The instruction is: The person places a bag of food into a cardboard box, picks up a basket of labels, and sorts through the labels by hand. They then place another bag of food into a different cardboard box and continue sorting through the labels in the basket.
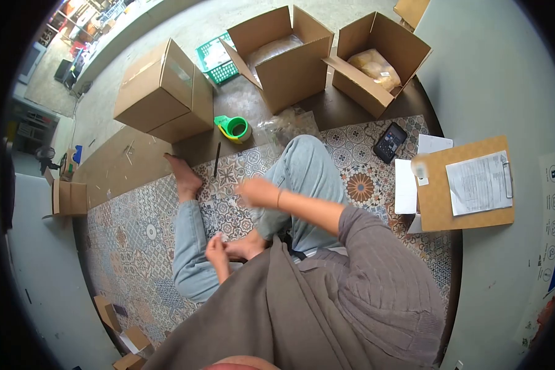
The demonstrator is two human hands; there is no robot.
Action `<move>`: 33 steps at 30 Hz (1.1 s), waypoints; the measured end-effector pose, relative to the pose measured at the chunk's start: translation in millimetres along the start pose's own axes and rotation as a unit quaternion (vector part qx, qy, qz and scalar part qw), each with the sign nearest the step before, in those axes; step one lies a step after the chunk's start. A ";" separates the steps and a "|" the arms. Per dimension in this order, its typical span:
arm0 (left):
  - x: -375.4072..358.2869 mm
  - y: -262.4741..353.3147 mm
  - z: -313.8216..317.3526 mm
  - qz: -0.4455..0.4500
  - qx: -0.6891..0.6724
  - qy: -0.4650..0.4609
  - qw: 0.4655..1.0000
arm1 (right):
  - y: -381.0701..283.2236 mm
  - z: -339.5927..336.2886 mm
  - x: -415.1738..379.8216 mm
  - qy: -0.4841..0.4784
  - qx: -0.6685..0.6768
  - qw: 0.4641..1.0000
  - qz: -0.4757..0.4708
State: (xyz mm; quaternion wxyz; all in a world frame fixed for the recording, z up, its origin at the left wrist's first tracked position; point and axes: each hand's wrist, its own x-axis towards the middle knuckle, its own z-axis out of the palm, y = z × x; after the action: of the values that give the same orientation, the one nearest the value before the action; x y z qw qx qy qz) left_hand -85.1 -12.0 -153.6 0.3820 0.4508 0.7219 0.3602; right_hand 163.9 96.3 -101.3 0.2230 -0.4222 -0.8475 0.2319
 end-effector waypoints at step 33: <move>34.4 212.6 134.9 0.190 0.118 -0.151 0.963 | 138.4 -270.0 -110.0 0.355 0.226 0.890 0.175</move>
State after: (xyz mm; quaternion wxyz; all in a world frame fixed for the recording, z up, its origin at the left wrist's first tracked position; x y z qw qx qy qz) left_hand 102.7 114.6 -38.2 0.3555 0.6709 0.5939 0.2663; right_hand 463.4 135.6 12.3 0.5543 -0.5560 -0.5490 0.2868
